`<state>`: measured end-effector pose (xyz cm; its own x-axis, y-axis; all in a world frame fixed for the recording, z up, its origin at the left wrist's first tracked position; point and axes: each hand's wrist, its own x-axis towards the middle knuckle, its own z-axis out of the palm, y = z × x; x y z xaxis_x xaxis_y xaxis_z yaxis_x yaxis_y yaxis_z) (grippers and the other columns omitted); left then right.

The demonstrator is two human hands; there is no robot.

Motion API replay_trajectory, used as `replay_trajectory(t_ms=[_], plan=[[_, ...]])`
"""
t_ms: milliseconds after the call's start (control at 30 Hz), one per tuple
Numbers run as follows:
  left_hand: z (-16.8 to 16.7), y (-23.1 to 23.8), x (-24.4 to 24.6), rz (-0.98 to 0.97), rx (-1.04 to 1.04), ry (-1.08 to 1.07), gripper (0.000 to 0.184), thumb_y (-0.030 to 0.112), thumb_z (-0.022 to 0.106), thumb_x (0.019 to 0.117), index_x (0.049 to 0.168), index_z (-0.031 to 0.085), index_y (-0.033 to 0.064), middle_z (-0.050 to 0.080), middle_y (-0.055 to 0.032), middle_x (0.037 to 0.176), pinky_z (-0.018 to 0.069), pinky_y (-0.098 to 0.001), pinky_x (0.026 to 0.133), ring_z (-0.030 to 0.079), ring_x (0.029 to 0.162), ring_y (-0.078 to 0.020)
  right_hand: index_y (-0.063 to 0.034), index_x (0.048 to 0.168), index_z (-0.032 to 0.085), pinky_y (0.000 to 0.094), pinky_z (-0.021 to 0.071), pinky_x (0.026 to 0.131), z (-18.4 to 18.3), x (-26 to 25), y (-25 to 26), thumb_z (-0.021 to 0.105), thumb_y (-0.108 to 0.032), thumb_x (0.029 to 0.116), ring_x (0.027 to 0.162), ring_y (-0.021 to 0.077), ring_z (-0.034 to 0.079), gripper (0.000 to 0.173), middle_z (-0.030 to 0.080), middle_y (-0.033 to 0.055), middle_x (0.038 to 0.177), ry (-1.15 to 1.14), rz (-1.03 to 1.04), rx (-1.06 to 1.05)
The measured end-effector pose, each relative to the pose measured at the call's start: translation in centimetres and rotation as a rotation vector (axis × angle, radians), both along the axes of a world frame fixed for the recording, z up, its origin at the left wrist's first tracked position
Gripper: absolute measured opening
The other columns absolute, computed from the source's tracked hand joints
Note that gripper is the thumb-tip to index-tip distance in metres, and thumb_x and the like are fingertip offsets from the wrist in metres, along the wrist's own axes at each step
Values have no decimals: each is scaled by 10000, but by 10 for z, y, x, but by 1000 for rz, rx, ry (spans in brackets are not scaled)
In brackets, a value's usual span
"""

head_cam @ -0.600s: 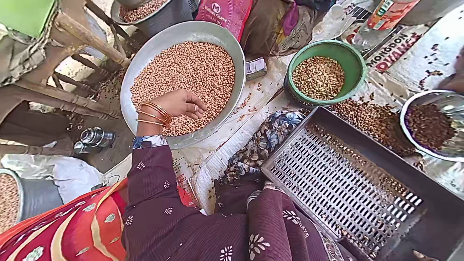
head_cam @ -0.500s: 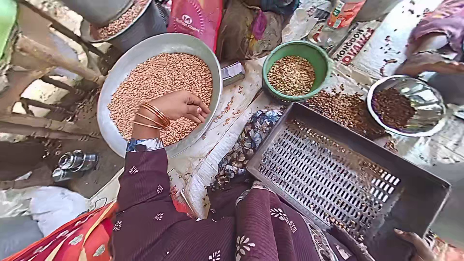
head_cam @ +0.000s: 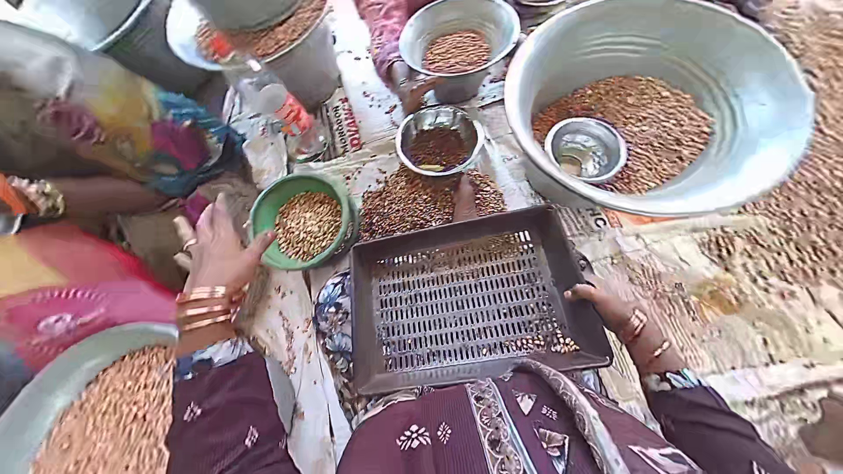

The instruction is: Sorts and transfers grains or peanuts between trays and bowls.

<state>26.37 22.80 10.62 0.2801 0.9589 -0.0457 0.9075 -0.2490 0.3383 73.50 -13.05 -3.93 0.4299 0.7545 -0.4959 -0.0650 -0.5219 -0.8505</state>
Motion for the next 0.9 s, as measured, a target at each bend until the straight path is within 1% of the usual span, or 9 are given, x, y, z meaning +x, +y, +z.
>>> replay_trajectory(t_ms=[67,167,200,267,400,467,533,667,900], plan=[[-30,-6,18,-72,11,-17,1028,562,610,941,1643,109,3,118,-324,1673,78,-749,1185,66,1546,-537,-120,1126,623,248,581,721,-1,3,3,636,-178,756,771,22,670,375,683,-63,888,69,21,16],[-83,-40,40,-113,-298,-325,1059,508,604,938,1634,6,-22,147,-264,1685,235,-490,1250,213,1562,-331,-41,1269,598,286,564,766,-8,10,-3,650,-132,779,831,70,649,501,672,32,998,189,26,111],[-101,-56,40,-77,-375,-484,922,424,591,974,1630,109,-7,284,-150,1660,306,-382,1217,328,1508,-184,-46,1272,601,289,562,769,-12,11,-4,654,-145,747,846,69,651,537,677,33,1018,198,24,140],[-119,-86,44,73,-474,-938,289,194,466,1066,1339,482,100,675,144,1160,538,-150,939,628,1076,97,-54,1289,597,326,563,815,-12,15,-1,663,-170,769,910,98,655,537,678,56,1079,199,95,139],[-104,-127,81,202,-606,-1309,341,-21,257,1039,1040,574,105,729,156,832,566,-123,797,682,837,102,41,1165,670,512,520,861,67,43,31,552,-382,1069,905,280,671,449,694,180,986,-204,572,-188],[-109,-126,81,284,-620,-1204,320,-33,270,1029,1049,565,89,721,153,792,574,-120,743,678,773,102,15,1027,727,528,548,774,118,69,51,464,-447,1092,802,284,700,536,729,153,880,-367,517,-241],[-129,-116,68,248,-655,-1143,287,9,284,1042,1103,549,99,716,157,840,580,-139,757,679,807,95,-45,1139,713,463,610,740,133,115,81,509,-429,1079,801,241,739,439,746,112,925,-536,237,-163],[-138,-120,64,261,-648,-1131,249,79,351,1055,1148,577,126,719,96,974,574,-220,886,696,942,21,93,1258,631,671,436,1017,82,213,154,658,-405,1000,1228,476,594,562,620,329,1276,-791,98,-509],[-172,-97,39,155,-701,-1267,359,86,353,1027,1074,674,239,769,170,950,570,-163,874,702,926,70,-7,1211,626,370,496,752,13,266,204,652,-295,989,802,165,576,364,619,100,992,-443,-266,-534]])
